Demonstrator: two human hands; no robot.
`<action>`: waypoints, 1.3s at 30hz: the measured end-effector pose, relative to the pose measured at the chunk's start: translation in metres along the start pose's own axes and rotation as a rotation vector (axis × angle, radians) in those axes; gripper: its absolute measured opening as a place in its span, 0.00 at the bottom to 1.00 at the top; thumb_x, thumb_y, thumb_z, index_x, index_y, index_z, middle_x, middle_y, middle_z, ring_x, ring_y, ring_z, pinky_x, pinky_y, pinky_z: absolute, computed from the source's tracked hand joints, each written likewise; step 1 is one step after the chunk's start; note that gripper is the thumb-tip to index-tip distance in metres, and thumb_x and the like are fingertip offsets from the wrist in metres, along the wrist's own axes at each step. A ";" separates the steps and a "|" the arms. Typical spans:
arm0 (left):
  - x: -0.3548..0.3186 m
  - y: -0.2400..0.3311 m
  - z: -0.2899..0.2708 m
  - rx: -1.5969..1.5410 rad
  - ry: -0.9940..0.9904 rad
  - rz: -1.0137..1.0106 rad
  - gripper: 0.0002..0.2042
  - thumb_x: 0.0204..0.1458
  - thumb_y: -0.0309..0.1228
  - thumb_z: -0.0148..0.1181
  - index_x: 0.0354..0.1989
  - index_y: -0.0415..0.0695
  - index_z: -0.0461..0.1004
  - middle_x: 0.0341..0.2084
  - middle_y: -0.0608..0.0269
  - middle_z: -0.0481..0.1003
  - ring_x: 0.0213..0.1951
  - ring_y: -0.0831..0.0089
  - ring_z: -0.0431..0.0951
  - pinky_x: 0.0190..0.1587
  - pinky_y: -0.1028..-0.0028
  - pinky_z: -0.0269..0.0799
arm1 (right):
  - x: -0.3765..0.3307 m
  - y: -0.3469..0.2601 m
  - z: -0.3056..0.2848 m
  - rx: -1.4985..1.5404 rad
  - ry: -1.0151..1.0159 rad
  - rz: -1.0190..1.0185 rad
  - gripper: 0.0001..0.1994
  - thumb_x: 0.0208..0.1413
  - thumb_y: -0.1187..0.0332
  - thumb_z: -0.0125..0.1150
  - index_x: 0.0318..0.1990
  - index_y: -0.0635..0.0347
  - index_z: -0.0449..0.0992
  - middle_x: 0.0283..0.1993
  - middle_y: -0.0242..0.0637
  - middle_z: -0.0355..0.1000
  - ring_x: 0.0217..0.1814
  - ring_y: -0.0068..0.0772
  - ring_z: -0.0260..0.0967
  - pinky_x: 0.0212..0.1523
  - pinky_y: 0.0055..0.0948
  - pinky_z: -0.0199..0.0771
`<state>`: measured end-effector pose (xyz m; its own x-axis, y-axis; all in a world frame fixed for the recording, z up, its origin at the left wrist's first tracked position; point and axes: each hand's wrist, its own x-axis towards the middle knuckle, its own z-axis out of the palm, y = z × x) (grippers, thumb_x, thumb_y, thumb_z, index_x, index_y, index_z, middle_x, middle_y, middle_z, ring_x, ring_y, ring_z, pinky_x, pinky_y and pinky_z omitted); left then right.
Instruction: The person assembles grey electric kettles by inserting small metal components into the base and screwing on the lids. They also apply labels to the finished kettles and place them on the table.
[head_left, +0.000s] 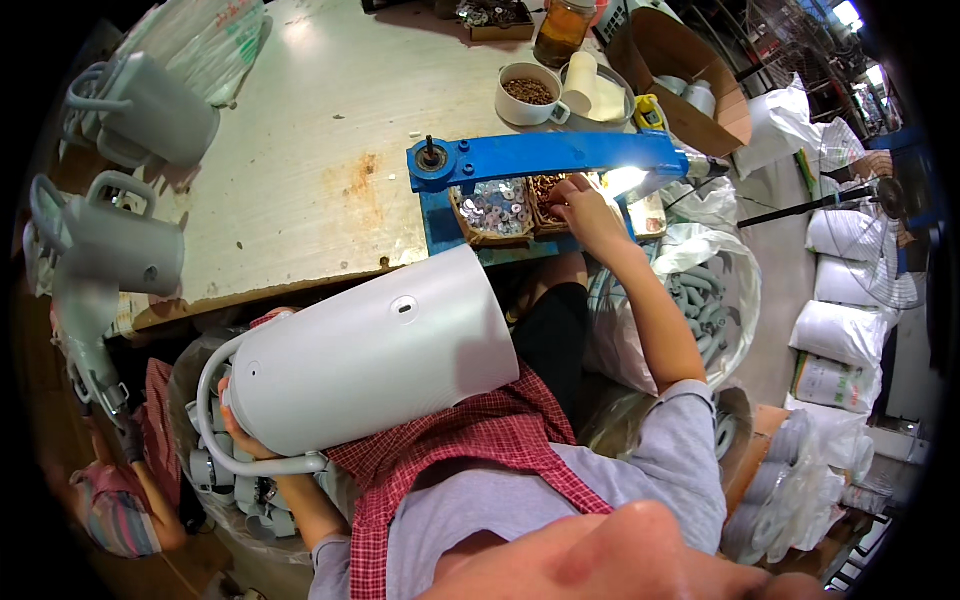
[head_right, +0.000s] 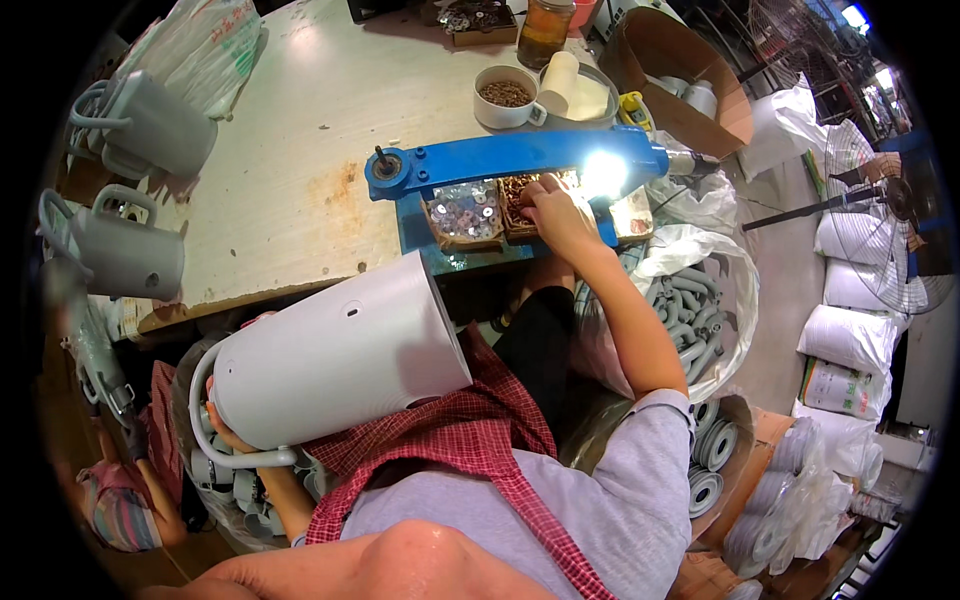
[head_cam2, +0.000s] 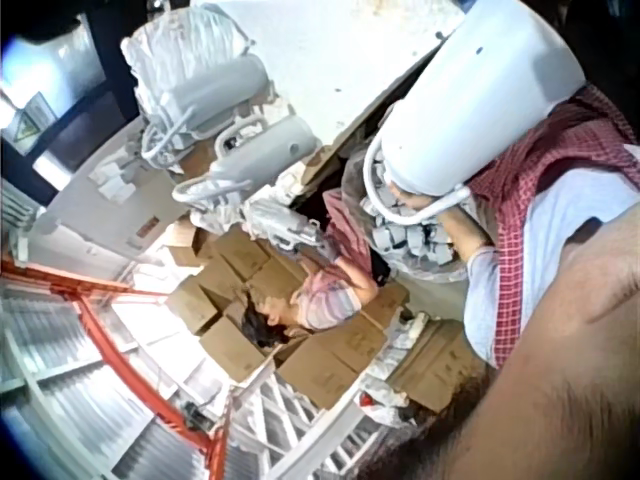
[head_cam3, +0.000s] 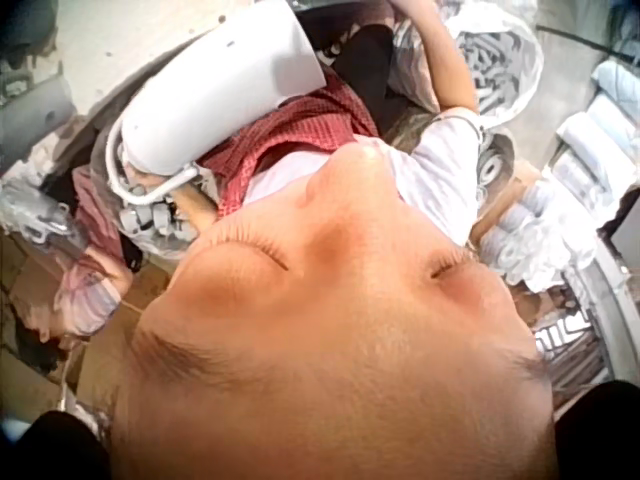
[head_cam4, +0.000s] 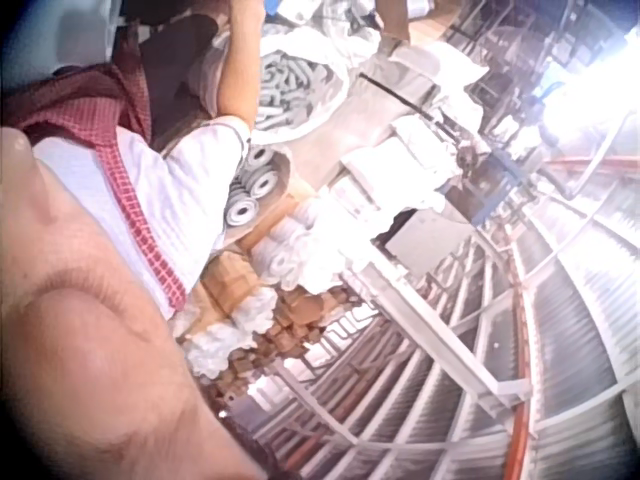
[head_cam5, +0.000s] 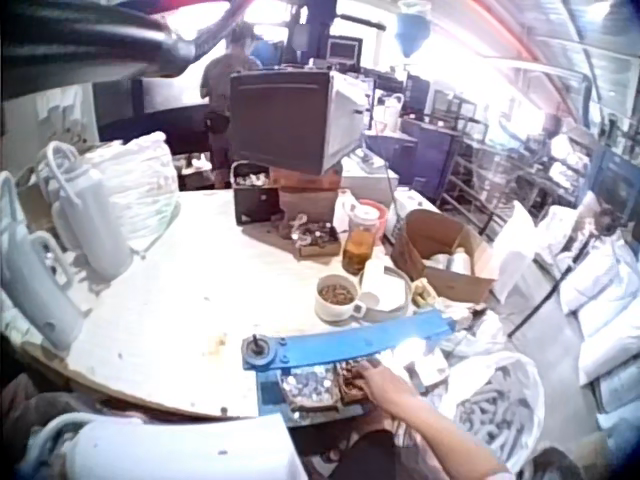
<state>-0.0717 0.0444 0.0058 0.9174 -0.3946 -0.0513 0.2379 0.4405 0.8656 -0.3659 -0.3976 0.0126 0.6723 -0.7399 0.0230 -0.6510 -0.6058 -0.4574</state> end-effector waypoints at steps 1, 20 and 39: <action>0.001 -0.003 0.001 -0.019 0.020 -0.003 0.26 0.62 0.47 0.35 0.60 0.43 0.64 0.56 0.55 0.69 0.56 0.62 0.70 0.57 0.61 0.68 | 0.005 0.002 0.002 0.002 -0.036 -0.022 0.07 0.54 0.70 0.59 0.40 0.59 0.74 0.44 0.45 0.70 0.45 0.54 0.70 0.44 0.44 0.70; 0.040 -0.006 -0.018 -0.019 0.334 0.027 0.28 0.63 0.48 0.30 0.63 0.42 0.60 0.60 0.56 0.65 0.61 0.61 0.65 0.64 0.62 0.60 | 0.024 -0.132 -0.031 0.802 0.370 -0.295 0.10 0.46 0.84 0.63 0.37 0.68 0.79 0.36 0.40 0.73 0.36 0.26 0.72 0.37 0.21 0.73; 0.044 -0.020 -0.093 -0.244 0.016 0.165 0.28 0.64 0.47 0.33 0.63 0.40 0.60 0.61 0.54 0.63 0.62 0.61 0.63 0.65 0.61 0.58 | 0.089 -0.158 -0.044 0.444 -0.052 -0.348 0.09 0.49 0.72 0.69 0.28 0.65 0.72 0.23 0.33 0.74 0.21 0.18 0.71 0.22 0.18 0.68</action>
<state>-0.0066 0.0933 -0.0606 0.9545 -0.2897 0.0712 0.1527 0.6795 0.7176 -0.2189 -0.3803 0.1256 0.8447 -0.4961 0.2009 -0.1842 -0.6218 -0.7612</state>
